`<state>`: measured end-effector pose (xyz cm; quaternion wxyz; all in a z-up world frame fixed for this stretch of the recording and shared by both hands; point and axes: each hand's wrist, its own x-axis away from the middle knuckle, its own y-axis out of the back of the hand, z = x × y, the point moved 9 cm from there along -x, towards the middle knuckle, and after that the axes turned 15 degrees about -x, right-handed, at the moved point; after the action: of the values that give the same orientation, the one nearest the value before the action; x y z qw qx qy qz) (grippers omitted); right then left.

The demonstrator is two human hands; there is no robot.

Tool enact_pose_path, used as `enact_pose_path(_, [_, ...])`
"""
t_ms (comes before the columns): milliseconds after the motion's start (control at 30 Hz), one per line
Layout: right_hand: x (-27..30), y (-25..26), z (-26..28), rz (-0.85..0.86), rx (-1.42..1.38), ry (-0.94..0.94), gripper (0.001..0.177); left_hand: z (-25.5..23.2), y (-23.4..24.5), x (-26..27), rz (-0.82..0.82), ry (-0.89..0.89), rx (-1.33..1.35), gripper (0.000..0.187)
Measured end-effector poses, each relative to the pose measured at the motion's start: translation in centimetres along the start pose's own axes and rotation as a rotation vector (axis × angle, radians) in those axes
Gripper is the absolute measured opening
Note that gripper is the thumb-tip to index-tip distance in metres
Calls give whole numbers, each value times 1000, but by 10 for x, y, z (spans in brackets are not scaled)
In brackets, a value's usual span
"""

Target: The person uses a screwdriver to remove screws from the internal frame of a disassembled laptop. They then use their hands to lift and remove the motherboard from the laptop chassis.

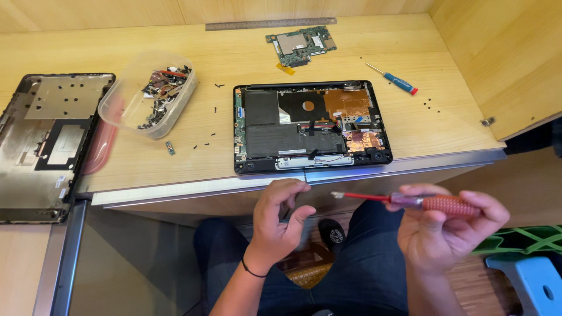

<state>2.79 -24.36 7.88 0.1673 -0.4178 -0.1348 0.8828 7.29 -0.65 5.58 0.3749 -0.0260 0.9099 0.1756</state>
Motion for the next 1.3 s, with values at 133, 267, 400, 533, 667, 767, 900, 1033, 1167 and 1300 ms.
enact_pose_path(133, [-44,14,-13,21,34,-33,34,10,-12,-3,78,24,-97,17])
enact_pose_path(267, [-78,-9,-31,275,203,-95,30,4,-38,-10,140,-137,-350,15])
enact_pose_path(400, [-84,-15,-55,345,184,-251,30,5,-69,-15,132,-266,-694,20])
enact_pose_path(533, [-80,-13,-67,362,174,-285,30,11,-87,-21,124,-257,-838,27])
enact_pose_path(667, [-81,-10,-68,360,166,-287,29,10,-89,-21,102,-265,-839,29])
enact_pose_path(767, [-81,-8,-70,355,170,-295,29,10,-90,-20,107,-270,-834,29])
enact_pose_path(900, [-82,-2,-80,425,125,-227,38,16,-94,-14,27,-300,-755,39])
enact_pose_path(1033, [-81,-1,-82,426,105,-225,37,18,-96,-13,33,-292,-770,40])
enact_pose_path(1167, [-80,-2,-82,439,126,-216,37,18,-95,-11,6,-305,-793,41])
enact_pose_path(1300, [-80,-1,-81,442,116,-208,37,17,-96,-10,3,-318,-794,40])
